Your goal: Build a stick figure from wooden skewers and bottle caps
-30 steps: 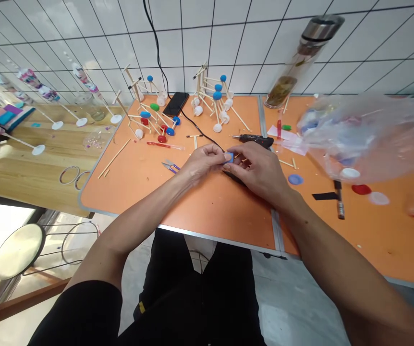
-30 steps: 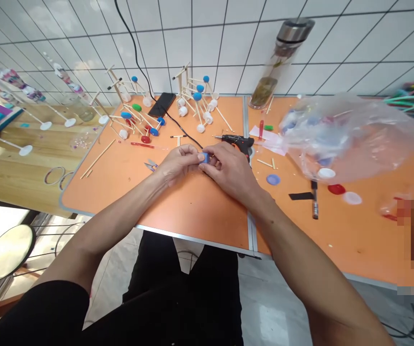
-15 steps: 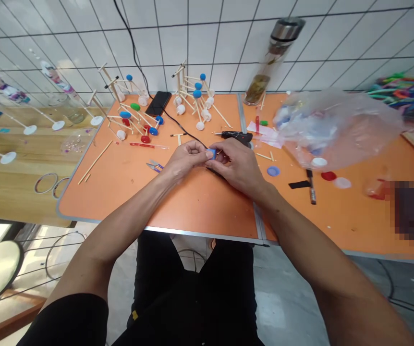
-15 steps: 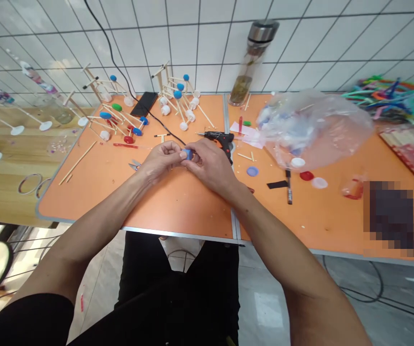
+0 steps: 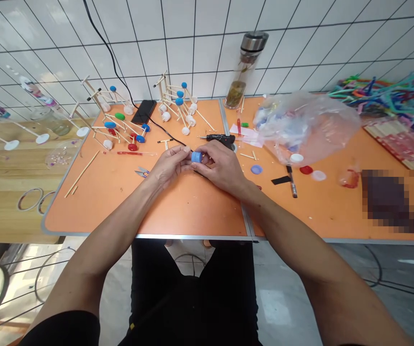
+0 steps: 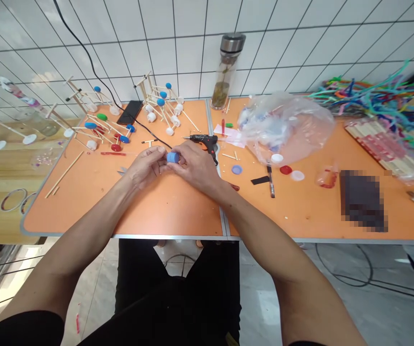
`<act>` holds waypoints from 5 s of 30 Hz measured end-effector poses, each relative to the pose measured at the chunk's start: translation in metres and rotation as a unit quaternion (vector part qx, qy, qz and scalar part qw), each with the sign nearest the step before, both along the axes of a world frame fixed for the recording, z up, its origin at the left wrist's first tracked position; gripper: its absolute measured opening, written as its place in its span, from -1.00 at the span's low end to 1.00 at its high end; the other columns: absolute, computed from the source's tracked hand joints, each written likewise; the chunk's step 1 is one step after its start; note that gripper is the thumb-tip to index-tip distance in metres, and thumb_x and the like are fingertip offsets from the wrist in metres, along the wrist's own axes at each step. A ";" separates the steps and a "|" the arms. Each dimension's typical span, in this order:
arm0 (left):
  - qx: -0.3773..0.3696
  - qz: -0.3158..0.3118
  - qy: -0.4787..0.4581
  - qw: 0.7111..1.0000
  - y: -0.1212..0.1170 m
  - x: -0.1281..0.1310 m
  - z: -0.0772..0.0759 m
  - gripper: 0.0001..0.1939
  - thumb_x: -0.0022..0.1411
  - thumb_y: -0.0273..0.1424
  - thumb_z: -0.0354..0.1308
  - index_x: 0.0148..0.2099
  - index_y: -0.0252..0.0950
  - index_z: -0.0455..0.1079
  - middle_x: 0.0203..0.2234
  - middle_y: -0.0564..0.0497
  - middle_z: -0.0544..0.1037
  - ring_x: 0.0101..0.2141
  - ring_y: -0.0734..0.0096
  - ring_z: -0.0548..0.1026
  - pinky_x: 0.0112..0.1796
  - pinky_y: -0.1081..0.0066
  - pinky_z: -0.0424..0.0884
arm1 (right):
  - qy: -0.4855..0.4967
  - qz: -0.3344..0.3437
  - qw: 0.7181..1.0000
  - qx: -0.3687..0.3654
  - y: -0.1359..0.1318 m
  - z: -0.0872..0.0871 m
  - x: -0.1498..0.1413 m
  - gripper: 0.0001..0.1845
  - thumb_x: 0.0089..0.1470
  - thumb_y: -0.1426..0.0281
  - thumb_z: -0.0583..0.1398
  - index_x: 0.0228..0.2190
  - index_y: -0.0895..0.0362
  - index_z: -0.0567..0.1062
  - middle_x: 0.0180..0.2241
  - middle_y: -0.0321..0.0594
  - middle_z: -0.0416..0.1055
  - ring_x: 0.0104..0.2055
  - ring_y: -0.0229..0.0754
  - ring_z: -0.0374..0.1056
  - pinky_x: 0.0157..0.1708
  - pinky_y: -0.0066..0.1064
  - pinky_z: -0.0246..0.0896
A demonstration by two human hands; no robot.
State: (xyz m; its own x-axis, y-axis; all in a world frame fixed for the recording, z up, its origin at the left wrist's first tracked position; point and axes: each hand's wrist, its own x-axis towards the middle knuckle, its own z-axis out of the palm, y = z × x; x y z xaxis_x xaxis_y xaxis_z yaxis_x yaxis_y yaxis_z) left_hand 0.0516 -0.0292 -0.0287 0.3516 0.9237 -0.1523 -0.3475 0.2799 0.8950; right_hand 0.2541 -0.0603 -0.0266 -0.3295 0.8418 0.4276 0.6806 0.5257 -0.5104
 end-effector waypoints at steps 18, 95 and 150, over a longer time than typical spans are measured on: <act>0.041 -0.017 0.032 0.999 0.000 -0.006 -0.001 -0.43 0.00 -0.03 0.73 -0.27 -0.29 0.51 -0.39 0.03 0.70 -0.34 0.43 0.70 -0.23 0.46 0.66 | 0.057 0.007 0.994 0.094 0.009 -0.022 -0.001 -0.79 0.34 0.31 0.35 -0.01 0.06 0.61 -0.10 -0.08 0.61 -0.11 0.02 0.50 -0.14 -0.20 0.37; 0.084 0.194 -0.005 0.977 0.052 -0.056 0.001 -0.74 0.25 -0.27 0.60 -0.12 -0.14 0.61 -0.22 -0.03 0.77 0.02 0.20 0.79 0.00 0.36 0.77 | -0.386 -0.274 0.854 -0.218 0.033 0.024 0.092 -0.81 0.20 0.48 0.30 -0.22 0.16 0.77 -0.14 0.17 0.72 -0.05 0.22 0.63 -0.20 -0.14 0.27; 0.045 0.134 -0.001 0.990 0.065 -0.059 -0.011 -0.53 0.29 -0.03 0.40 0.24 0.28 0.55 -0.19 0.26 0.82 0.58 0.14 0.27 0.54 -0.02 0.32 | -0.335 0.084 0.928 -0.139 0.038 0.045 -0.084 -0.74 0.34 0.37 0.24 -0.10 0.10 0.76 -0.13 0.00 0.71 -0.11 0.07 0.54 -0.20 -0.20 0.15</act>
State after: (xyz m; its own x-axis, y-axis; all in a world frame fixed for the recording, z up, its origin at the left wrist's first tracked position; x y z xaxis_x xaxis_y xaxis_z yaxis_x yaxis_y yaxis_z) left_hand -0.0078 0.0354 -0.0396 0.0924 0.9936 -0.0642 -0.3999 0.0961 0.9115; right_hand 0.1699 -0.0223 0.0183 -0.5793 0.8019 -0.1464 0.8147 0.5641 -0.1340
